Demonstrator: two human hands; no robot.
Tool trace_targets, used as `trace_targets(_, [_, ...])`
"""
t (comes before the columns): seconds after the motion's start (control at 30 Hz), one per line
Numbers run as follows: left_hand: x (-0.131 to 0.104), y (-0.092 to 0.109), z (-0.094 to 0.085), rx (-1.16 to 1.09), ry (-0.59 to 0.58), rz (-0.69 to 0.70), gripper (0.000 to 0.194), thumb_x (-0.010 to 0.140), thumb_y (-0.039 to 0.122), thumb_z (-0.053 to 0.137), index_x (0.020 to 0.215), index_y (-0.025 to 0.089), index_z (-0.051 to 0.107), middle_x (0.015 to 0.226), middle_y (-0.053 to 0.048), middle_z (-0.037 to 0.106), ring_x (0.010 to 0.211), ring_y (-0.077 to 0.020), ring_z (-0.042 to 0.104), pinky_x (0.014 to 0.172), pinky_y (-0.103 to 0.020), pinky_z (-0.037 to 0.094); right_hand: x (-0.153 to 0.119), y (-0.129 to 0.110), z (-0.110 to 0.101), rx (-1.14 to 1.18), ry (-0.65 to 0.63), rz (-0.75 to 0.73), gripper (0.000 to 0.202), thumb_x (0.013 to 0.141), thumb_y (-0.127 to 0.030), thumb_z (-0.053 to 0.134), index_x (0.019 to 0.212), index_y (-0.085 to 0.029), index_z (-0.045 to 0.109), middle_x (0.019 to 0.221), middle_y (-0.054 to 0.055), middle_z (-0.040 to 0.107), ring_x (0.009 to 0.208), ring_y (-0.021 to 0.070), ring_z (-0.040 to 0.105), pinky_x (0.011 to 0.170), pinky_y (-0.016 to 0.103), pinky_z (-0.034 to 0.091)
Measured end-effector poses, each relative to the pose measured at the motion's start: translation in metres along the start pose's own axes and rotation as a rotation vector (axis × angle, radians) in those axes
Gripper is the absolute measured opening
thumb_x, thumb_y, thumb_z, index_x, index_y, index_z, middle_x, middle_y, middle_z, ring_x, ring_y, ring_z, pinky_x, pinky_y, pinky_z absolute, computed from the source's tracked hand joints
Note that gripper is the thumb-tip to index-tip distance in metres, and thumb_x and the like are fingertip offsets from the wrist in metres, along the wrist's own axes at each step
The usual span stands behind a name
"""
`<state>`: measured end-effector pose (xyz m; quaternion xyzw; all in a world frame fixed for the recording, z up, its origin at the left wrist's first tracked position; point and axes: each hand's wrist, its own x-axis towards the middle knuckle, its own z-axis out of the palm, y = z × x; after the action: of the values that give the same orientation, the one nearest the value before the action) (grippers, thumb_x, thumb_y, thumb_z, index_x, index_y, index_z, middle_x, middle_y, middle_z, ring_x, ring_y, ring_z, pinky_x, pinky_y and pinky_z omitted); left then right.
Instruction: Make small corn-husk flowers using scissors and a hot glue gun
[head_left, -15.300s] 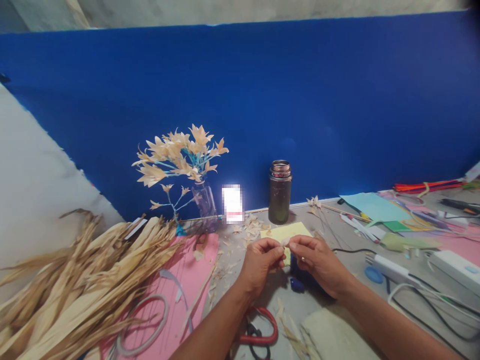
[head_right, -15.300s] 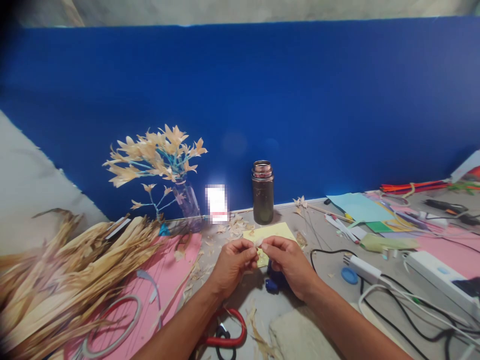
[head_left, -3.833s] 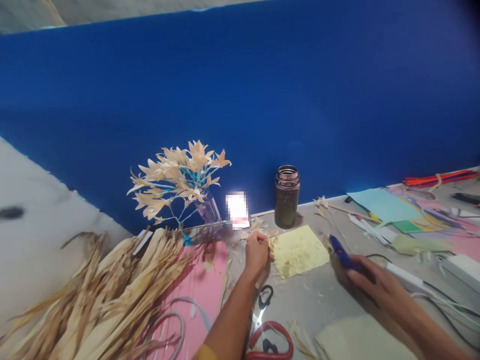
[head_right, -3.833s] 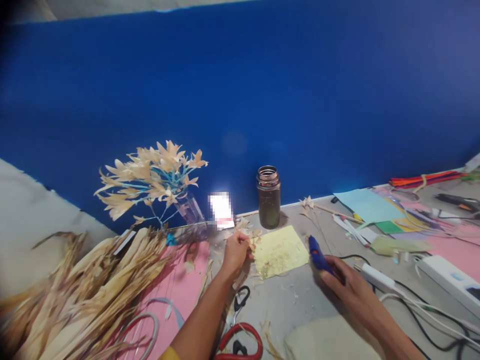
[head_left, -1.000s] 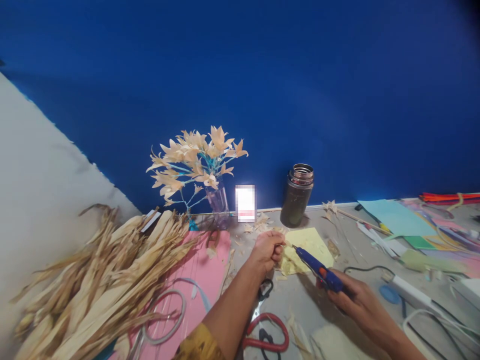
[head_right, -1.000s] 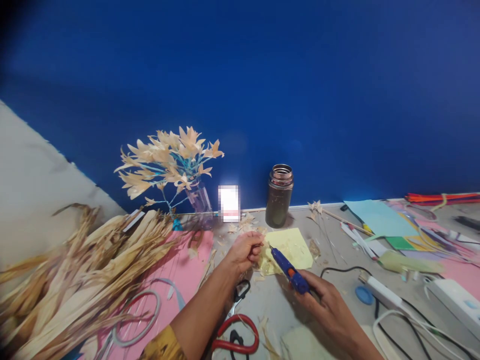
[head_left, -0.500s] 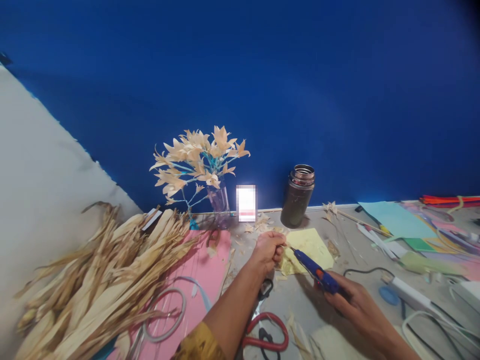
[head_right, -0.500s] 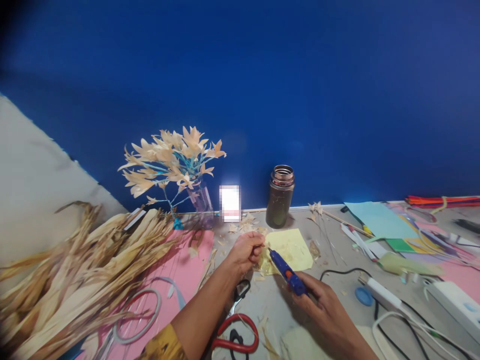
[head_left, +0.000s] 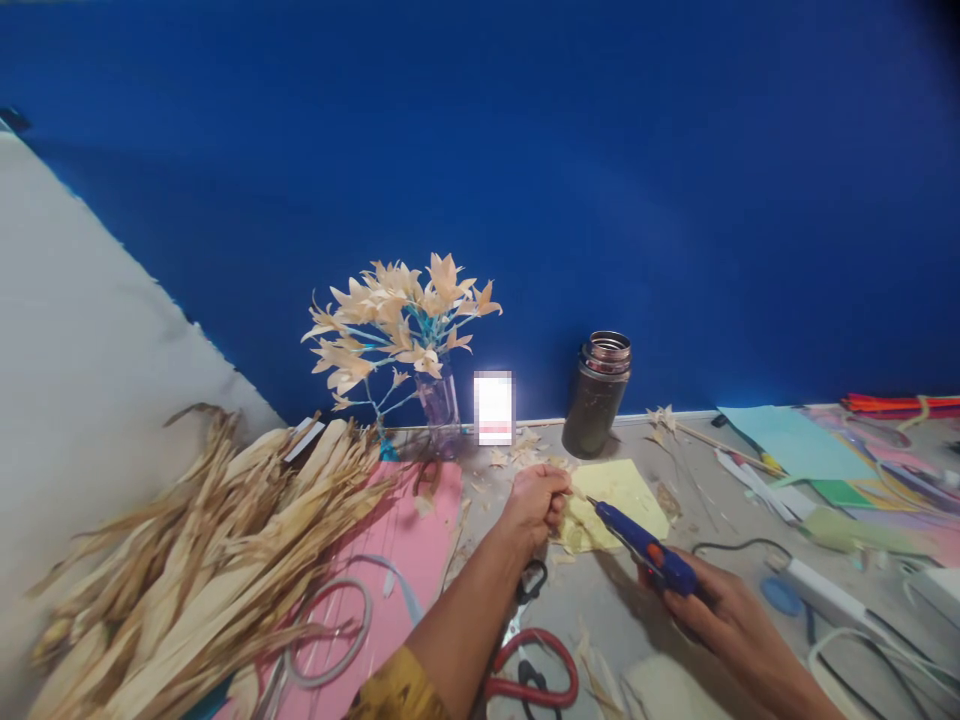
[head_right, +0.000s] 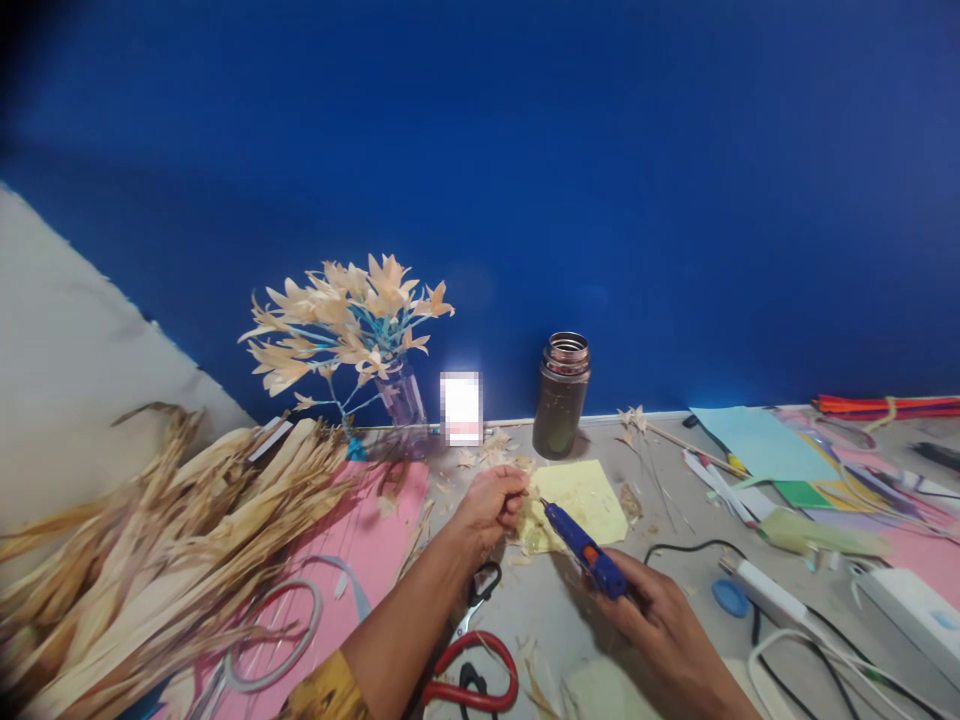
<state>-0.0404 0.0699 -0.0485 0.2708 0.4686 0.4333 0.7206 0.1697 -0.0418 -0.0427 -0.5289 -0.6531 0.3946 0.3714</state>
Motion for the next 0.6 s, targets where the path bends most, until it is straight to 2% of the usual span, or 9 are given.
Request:
trace_targets(0.2, [-0.0004, 0.0006, -0.0003, -0.001, -0.011, -0.01, 0.026, 0.059, 0.017, 0.074, 0.074, 0.017, 0.053, 0.059, 0.004, 0.055, 0.038, -0.0011, 0.034, 0.038, -0.016, 0.01, -0.0013, 0.0019, -0.001, -0.021, -0.03, 0.01, 0.042, 0.086, -0.056, 0.059, 0.088, -0.016, 0.075, 0.081, 0.007, 0.071, 0.073, 0.0242, 0.062, 0.064, 0.03, 0.049])
trace_targets(0.33, [-0.0002, 0.0008, -0.0002, -0.006, -0.022, -0.017, 0.026, 0.059, 0.017, 0.074, 0.074, 0.017, 0.053, 0.059, 0.005, 0.054, 0.038, -0.0011, 0.034, 0.038, -0.016, 0.011, -0.0008, 0.0031, -0.0024, 0.004, -0.027, 0.016, 0.045, 0.083, -0.057, 0.061, 0.095, -0.016, 0.076, 0.082, 0.008, 0.072, 0.072, 0.0247, 0.062, 0.064, 0.031, 0.049])
trace_targets(0.6, [-0.0009, 0.0007, -0.0005, -0.02, -0.042, -0.014, 0.027, 0.059, 0.016, 0.074, 0.075, 0.017, 0.052, 0.057, 0.006, 0.052, 0.038, -0.0014, 0.034, 0.039, -0.016, 0.01, 0.0004, -0.0048, 0.0006, 0.027, -0.025, 0.008, 0.044, 0.084, -0.057, 0.06, 0.089, -0.016, 0.076, 0.081, 0.008, 0.071, 0.073, 0.0255, 0.062, 0.064, 0.032, 0.05])
